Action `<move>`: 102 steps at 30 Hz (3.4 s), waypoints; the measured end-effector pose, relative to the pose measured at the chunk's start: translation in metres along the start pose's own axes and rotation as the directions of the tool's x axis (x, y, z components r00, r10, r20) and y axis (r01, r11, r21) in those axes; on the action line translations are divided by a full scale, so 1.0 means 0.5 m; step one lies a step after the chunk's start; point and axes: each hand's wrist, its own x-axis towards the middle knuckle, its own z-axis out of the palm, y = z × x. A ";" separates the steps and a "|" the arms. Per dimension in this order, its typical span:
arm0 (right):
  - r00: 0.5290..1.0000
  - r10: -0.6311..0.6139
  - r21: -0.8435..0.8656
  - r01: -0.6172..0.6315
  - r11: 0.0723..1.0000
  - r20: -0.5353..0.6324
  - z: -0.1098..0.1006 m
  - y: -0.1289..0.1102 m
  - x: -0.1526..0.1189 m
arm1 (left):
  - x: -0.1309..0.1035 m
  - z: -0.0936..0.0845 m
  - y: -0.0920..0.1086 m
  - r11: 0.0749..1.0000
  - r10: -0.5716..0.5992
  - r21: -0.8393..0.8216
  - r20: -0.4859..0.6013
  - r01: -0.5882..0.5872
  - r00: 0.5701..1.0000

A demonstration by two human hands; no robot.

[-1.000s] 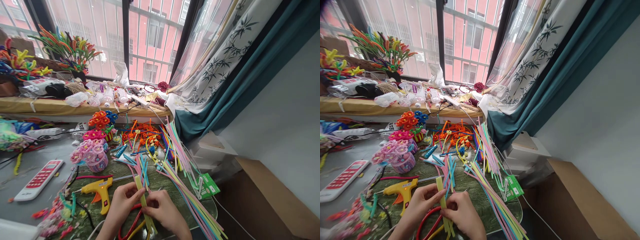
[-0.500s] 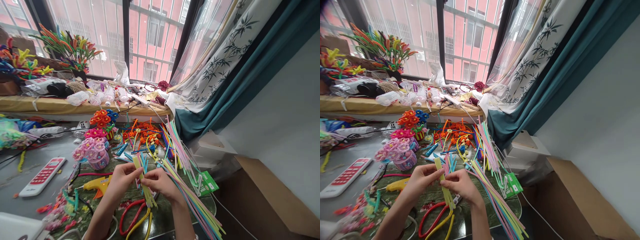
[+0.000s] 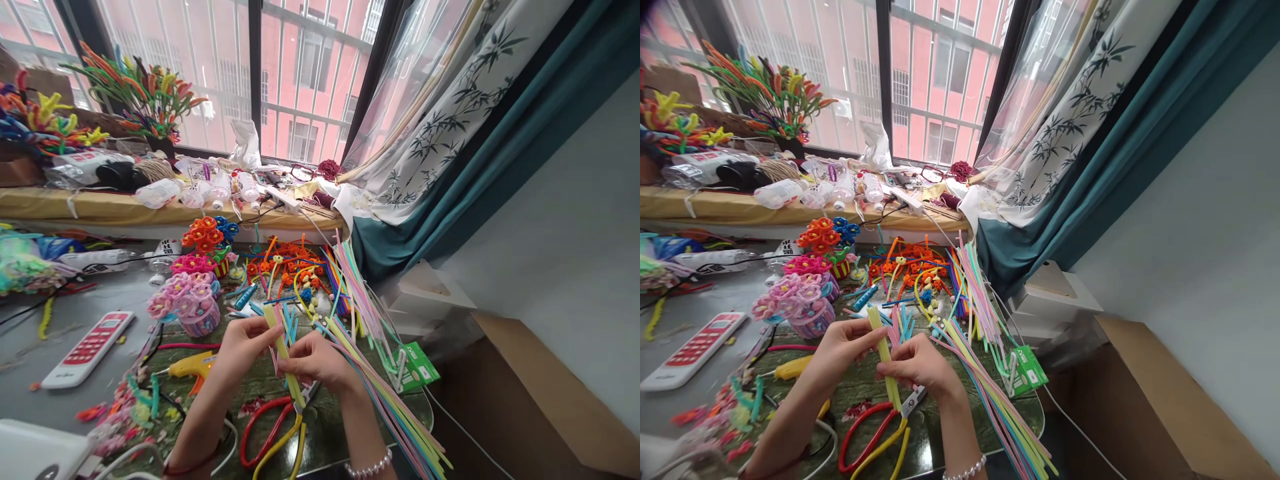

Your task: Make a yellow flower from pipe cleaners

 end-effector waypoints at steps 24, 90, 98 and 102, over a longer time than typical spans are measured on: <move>1.000 0.014 -0.016 -0.014 1.000 0.028 -0.009 0.004 -0.020 | -0.026 0.021 -0.020 0.994 0.103 0.027 0.156 -0.109 0.982; 0.969 0.027 0.053 -0.042 0.998 0.245 -0.044 -0.044 -0.039 | -0.054 -0.012 0.053 -0.464 0.642 0.541 0.751 -0.701 0.155; 0.976 0.056 -0.030 -0.051 0.998 0.209 -0.044 -0.054 -0.047 | -0.050 -0.022 0.053 -0.165 0.608 0.561 0.705 -0.811 0.364; 0.982 0.047 -0.069 -0.035 0.997 0.181 -0.037 -0.066 -0.055 | -0.046 -0.031 0.044 0.288 0.531 0.656 0.496 -0.697 0.687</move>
